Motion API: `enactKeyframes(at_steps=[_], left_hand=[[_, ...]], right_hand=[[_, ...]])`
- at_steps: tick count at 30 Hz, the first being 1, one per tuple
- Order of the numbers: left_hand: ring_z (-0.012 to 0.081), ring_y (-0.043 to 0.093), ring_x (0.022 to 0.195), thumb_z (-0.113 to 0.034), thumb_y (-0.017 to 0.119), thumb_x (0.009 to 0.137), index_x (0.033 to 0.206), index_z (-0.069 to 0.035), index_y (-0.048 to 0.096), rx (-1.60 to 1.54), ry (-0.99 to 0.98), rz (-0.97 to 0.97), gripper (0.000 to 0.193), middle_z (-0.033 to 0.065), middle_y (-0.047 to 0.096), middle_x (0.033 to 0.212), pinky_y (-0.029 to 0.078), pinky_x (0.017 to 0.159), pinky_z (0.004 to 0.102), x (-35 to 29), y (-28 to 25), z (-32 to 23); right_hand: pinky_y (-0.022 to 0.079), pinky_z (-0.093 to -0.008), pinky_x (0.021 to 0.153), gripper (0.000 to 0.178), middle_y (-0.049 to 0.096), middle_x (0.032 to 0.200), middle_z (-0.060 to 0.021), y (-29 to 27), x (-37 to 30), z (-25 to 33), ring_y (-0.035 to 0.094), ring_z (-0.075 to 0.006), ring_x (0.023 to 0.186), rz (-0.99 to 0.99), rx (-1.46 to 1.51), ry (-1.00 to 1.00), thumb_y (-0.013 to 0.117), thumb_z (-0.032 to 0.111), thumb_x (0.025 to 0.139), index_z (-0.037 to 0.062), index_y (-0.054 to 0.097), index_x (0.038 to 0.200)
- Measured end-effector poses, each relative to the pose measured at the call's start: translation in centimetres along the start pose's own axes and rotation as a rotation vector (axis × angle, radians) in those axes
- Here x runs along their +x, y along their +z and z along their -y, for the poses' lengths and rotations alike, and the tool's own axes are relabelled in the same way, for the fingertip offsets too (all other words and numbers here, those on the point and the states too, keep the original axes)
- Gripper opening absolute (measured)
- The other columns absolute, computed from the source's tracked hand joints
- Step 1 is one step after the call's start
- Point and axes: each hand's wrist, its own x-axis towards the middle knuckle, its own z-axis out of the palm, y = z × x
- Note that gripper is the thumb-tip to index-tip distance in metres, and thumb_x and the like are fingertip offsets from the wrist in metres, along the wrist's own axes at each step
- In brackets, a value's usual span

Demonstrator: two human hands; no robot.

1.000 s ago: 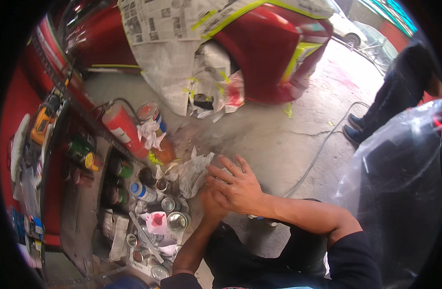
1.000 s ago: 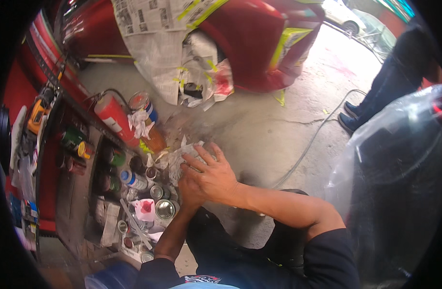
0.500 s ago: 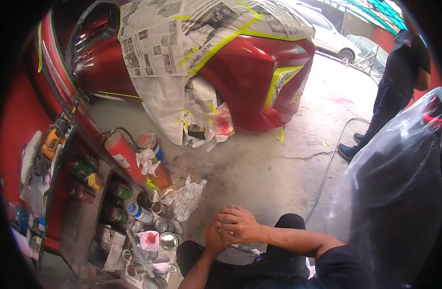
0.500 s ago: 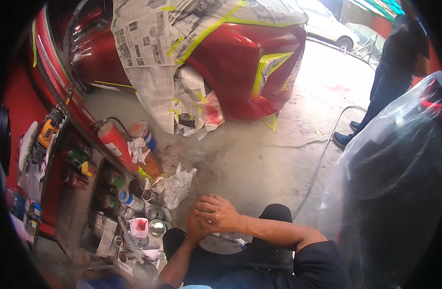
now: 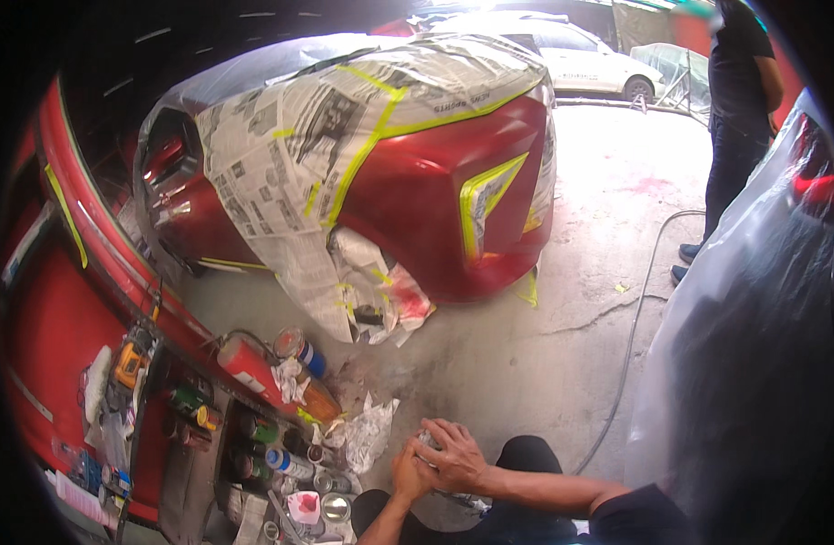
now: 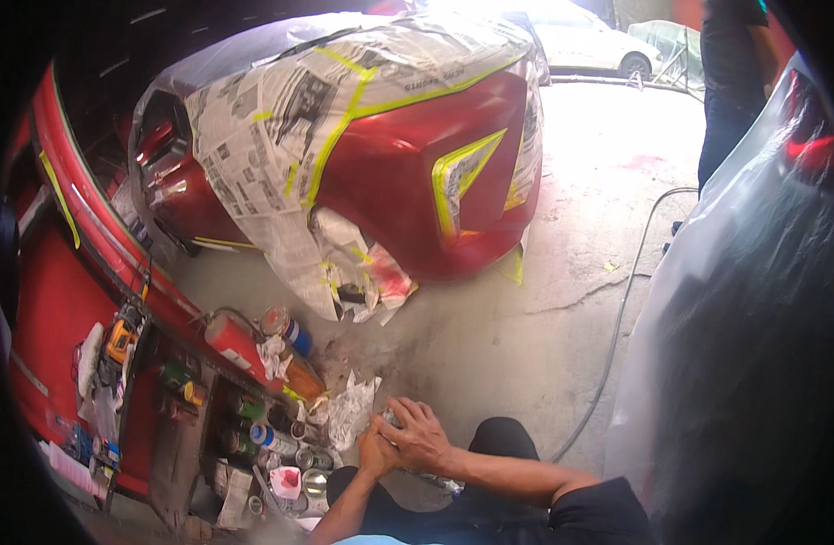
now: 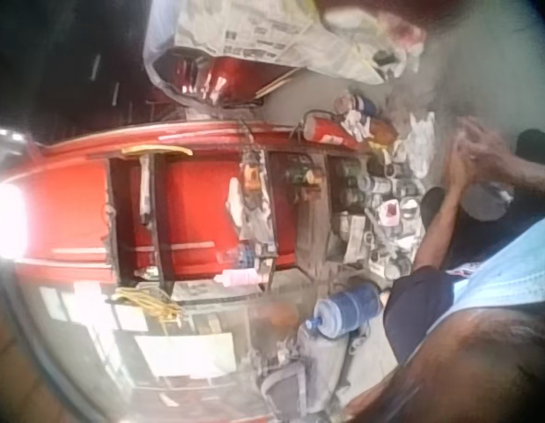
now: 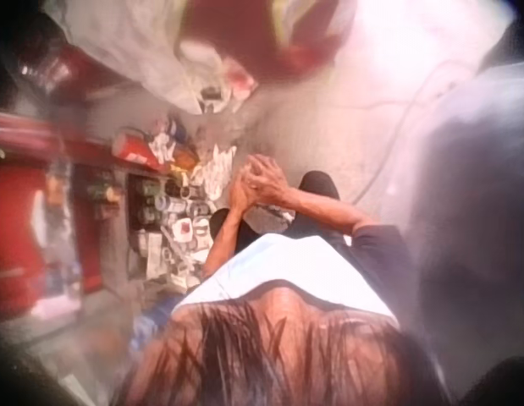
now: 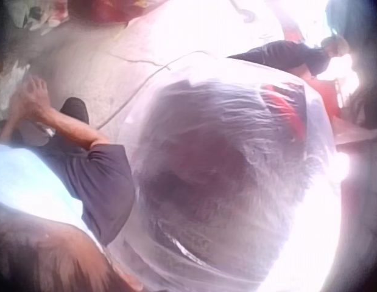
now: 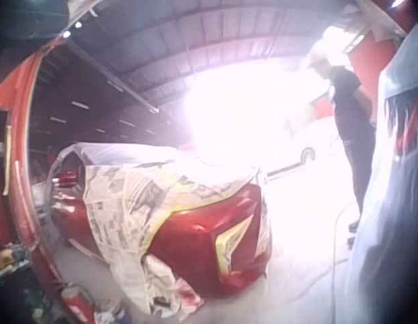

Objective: The person pours liquid from one container into another, then applies paint to the exterior panels of a car using a spray gun.

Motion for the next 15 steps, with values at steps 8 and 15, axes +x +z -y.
enactKeyframes(at_steps=[8, 15], left_hand=[[0.0418, 0.067, 0.088, -0.027, 0.070, 0.073, 0.124, -0.004, 0.056, 0.267, 0.304, 0.079, 0.057, 0.0211, 0.068, 0.099, 0.055, 0.073, 0.0470, 6.4, -4.1, -1.7], [0.0381, 0.068, 0.086, -0.030, 0.075, 0.067, 0.116, -0.007, 0.059, 0.188, 0.321, 0.162, 0.057, 0.0156, 0.067, 0.099, 0.055, 0.071, 0.0451, 8.5, -5.0, 0.5]], right_hand=[[0.047, -0.0437, 0.086, 0.027, 0.061, 0.109, -0.0105, 0.5, 5.7, -2.3, 0.058, -0.0317, 0.103, -0.161, 0.114, -0.128, 0.076, 0.025, 0.074, 0.0111, 0.069, 0.096], [0.047, -0.0456, 0.086, 0.033, 0.060, 0.114, -0.0103, 2.4, 7.2, -4.0, 0.057, -0.0324, 0.106, 0.013, 0.160, -0.295, 0.075, 0.021, 0.071, 0.0106, 0.067, 0.102]])
